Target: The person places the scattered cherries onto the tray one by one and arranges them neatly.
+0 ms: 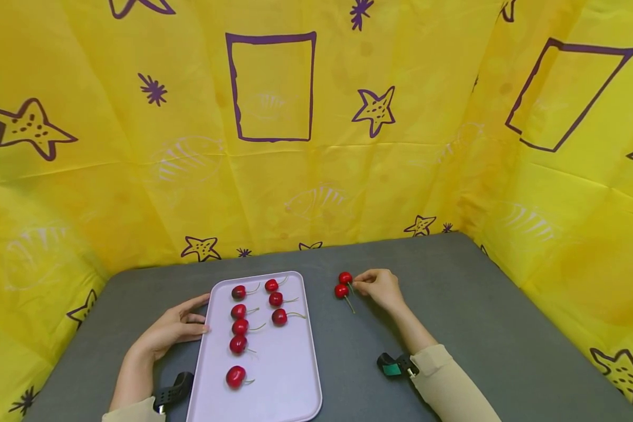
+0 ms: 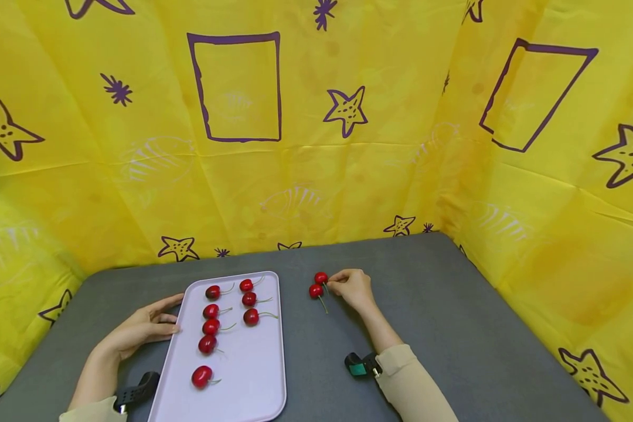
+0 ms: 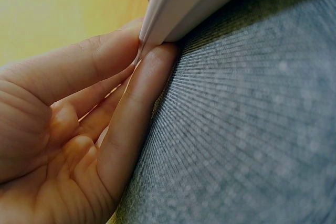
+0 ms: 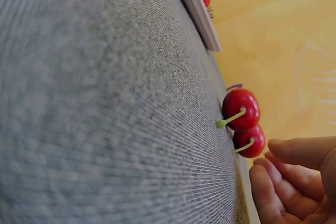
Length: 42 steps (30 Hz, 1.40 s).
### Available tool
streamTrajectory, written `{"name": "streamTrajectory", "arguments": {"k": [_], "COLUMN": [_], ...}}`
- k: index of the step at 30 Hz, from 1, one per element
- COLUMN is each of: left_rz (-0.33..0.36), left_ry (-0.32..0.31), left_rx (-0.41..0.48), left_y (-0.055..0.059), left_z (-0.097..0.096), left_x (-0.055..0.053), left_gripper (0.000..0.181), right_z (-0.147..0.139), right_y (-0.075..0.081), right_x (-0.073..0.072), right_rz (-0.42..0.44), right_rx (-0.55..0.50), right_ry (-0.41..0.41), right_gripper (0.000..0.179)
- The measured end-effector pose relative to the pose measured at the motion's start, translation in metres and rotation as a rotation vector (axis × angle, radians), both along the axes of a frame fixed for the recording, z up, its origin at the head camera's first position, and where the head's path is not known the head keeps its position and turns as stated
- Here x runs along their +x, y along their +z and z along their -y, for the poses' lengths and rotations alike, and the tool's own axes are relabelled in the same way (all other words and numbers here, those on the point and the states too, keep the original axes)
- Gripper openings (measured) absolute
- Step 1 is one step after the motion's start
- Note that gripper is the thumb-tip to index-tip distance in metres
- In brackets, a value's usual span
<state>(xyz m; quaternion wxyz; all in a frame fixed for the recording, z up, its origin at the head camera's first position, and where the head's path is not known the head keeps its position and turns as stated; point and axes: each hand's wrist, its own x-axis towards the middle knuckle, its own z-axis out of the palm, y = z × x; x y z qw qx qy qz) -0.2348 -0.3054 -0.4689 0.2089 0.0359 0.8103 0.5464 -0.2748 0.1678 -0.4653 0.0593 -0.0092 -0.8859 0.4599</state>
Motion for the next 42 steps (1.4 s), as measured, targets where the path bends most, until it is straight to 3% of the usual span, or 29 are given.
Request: {"name": "streamTrajectory", "arguments": {"k": [10, 31, 42], "left_rz": [-0.007, -0.006, -0.009], "left_ry": [-0.003, -0.002, -0.006], "left_rx": [0.002, -0.002, 0.010], "left_y": [0.000, 0.000, -0.001], "left_z": [0.000, -0.001, 0.000], "left_x": [0.001, 0.001, 0.001], "left_gripper": [0.085, 0.085, 0.085], "right_z": [0.000, 0.006, 0.006], "right_y": [-0.007, -0.011, -0.012], "right_x": [-0.001, 0.000, -0.001], "right_rz": [0.015, -0.077, -0.068], "right_rx": [0.035, 0.161, 0.141], "right_ry": [0.020, 0.009, 0.009], "right_gripper": [0.013, 0.009, 0.007]}}
